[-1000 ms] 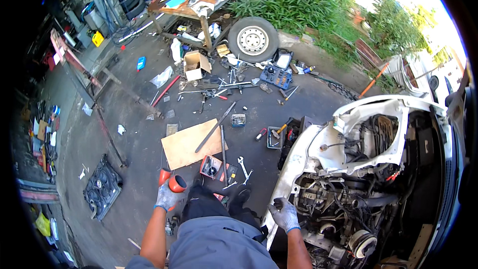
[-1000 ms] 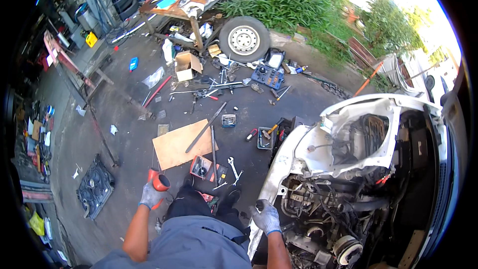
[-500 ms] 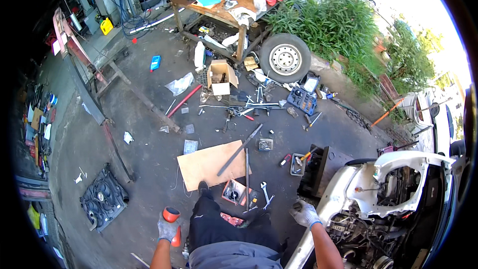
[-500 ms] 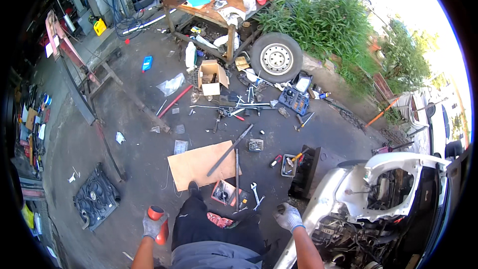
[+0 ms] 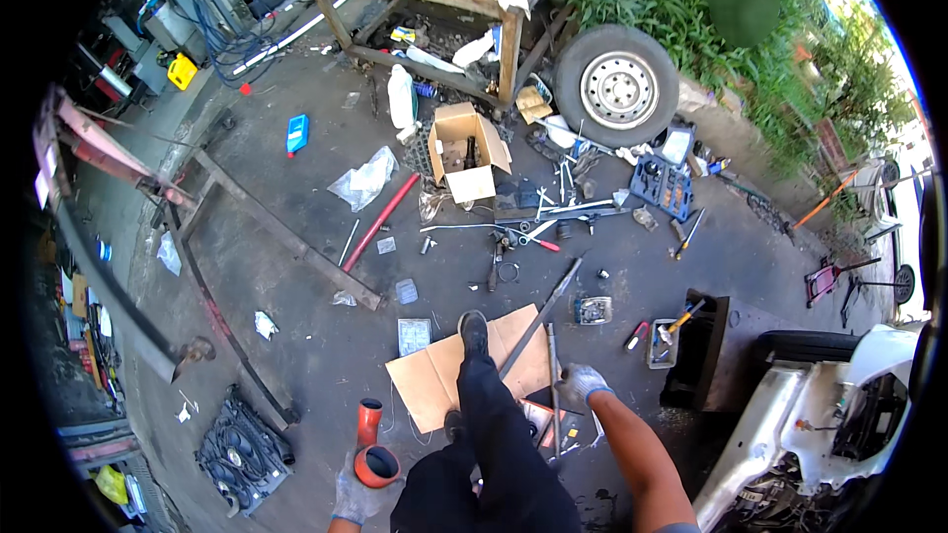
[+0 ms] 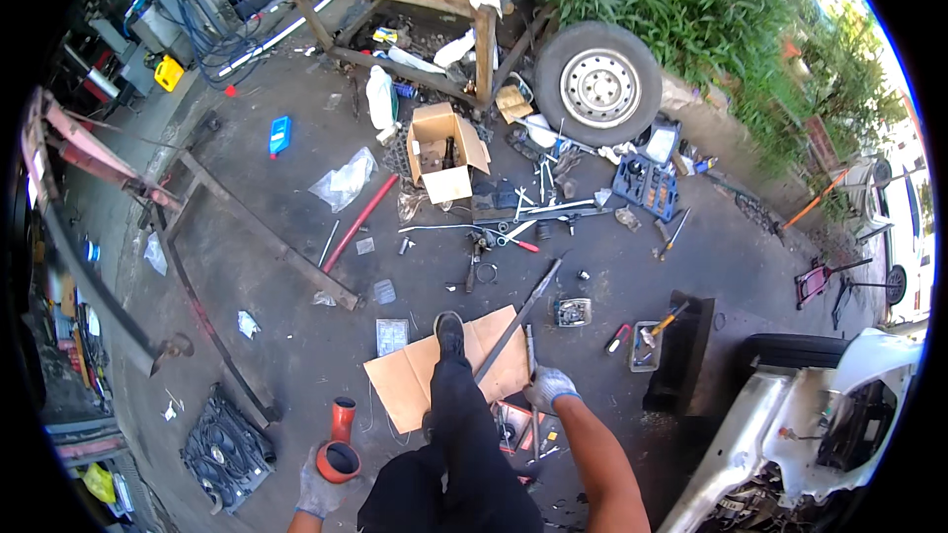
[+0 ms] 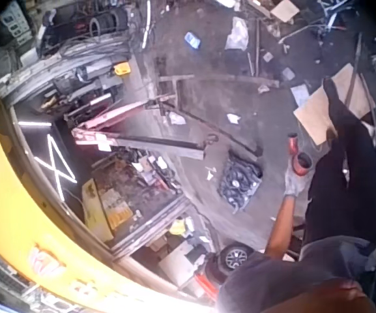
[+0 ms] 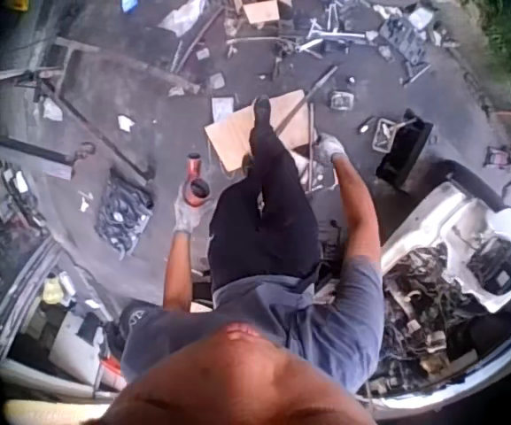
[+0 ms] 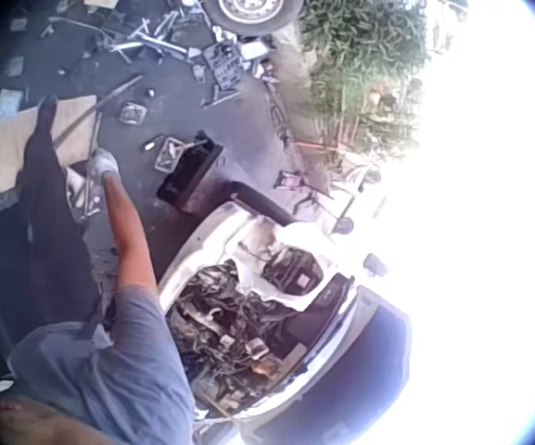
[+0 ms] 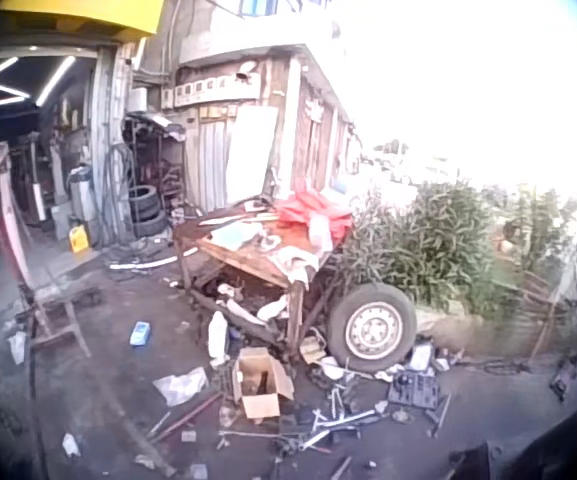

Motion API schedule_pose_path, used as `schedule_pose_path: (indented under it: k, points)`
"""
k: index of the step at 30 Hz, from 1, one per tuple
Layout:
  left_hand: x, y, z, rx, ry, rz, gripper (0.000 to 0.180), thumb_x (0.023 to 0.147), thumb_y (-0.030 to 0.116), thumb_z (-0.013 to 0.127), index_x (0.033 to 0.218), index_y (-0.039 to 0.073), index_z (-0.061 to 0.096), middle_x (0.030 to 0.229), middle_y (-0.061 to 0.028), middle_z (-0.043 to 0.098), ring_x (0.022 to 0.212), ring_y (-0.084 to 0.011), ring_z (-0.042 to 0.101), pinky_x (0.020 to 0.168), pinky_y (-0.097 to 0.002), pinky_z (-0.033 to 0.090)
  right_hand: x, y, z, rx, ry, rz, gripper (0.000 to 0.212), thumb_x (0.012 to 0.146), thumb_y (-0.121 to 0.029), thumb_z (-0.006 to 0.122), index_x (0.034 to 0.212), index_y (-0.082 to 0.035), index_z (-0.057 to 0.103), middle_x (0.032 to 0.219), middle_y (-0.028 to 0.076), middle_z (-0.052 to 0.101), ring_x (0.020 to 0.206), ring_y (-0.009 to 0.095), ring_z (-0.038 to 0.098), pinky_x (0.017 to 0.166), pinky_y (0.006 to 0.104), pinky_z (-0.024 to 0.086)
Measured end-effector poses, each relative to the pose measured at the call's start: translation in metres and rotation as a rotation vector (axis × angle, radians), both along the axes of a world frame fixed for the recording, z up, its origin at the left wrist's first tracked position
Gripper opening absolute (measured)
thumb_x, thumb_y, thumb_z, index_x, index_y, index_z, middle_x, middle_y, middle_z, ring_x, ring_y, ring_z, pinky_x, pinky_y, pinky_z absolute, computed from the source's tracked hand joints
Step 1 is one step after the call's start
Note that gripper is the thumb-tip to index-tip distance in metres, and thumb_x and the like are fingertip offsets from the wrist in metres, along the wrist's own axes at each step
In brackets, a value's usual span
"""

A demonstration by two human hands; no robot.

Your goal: The person removes a red hose from a car engine bay, then uses a cordless drill to attach a metal clamp to the hose while working on the ground next to a radiator fan assembly.

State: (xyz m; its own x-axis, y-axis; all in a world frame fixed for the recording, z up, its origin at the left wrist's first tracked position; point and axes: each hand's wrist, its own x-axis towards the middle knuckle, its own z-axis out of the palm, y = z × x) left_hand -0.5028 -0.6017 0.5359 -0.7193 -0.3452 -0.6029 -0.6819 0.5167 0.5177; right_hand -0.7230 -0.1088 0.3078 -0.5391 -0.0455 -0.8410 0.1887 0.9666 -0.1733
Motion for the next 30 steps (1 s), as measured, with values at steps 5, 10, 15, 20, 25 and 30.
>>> schedule_pose_path:
  k: [5,10,15,20,25,30]
  points:
    - [-0.083,-0.018,-0.095,0.031,-0.086,-0.049,0.101,0.064,0.035,0.112,0.147,0.006,0.064,0.132,-0.0129,0.078,0.12,-0.0319,0.079,0.107,-0.0463,0.064,-0.12,-0.05,-0.226,0.016,0.129,-0.013,0.056,0.104,-0.044,0.074,0.142,-0.003,0.077,0.142,0.029,0.078,0.134,0.047,0.075,0.117,0.0544,0.06]
    - [-0.177,-0.016,-0.176,0.023,-0.2,-0.106,0.097,0.069,0.034,0.111,0.15,0.007,0.064,0.137,-0.0147,0.077,0.123,-0.0347,0.078,0.109,-0.0491,0.063,-0.247,-0.097,-0.384,0.037,0.121,-0.266,0.06,0.101,-0.04,0.083,0.146,-0.002,0.073,0.148,0.029,0.075,0.139,0.044,0.072,0.119,0.0523,0.058]
    - [-0.271,-0.032,-0.255,0.014,-0.23,-0.181,0.094,0.075,0.032,0.109,0.153,0.008,0.063,0.142,-0.0166,0.075,0.126,-0.0376,0.076,0.111,-0.0519,0.062,-0.34,-0.126,-0.494,0.143,0.236,-0.32,0.058,0.099,-0.02,0.08,0.154,-0.006,0.066,0.156,0.028,0.067,0.144,0.047,0.066,0.119,0.0543,0.058]
    - [-0.301,-0.044,-0.275,0.004,-0.2,-0.205,0.09,0.08,0.031,0.108,0.155,0.009,0.063,0.147,-0.0184,0.073,0.128,-0.0404,0.075,0.113,-0.0546,0.061,-0.356,-0.152,-0.53,0.236,0.249,-0.225,0.05,0.1,-0.012,0.074,0.15,-0.013,0.069,0.151,0.022,0.066,0.14,0.043,0.068,0.113,0.0551,0.061]
    - [-0.268,-0.046,-0.231,0.023,-0.032,-0.284,0.086,0.085,0.029,0.106,0.158,0.01,0.063,0.152,-0.0202,0.071,0.131,-0.0433,0.074,0.114,-0.0574,0.06,-0.292,-0.137,-0.486,0.189,0.18,-0.42,0.039,0.105,-0.014,0.068,0.141,-0.001,0.066,0.137,0.033,0.076,0.125,0.052,0.075,0.109,0.0598,0.06]
    - [-0.185,-0.057,-0.121,0.01,-0.154,-0.034,0.109,0.064,0.034,0.112,0.154,0.004,0.058,0.135,-0.0145,0.076,0.122,-0.0327,0.078,0.116,-0.0479,0.059,-0.19,-0.216,-0.227,-0.237,0.428,-0.427,0.029,0.112,-0.027,0.071,0.127,-0.001,0.069,0.11,0.029,0.083,0.107,0.048,0.081,0.095,0.0571,0.063]
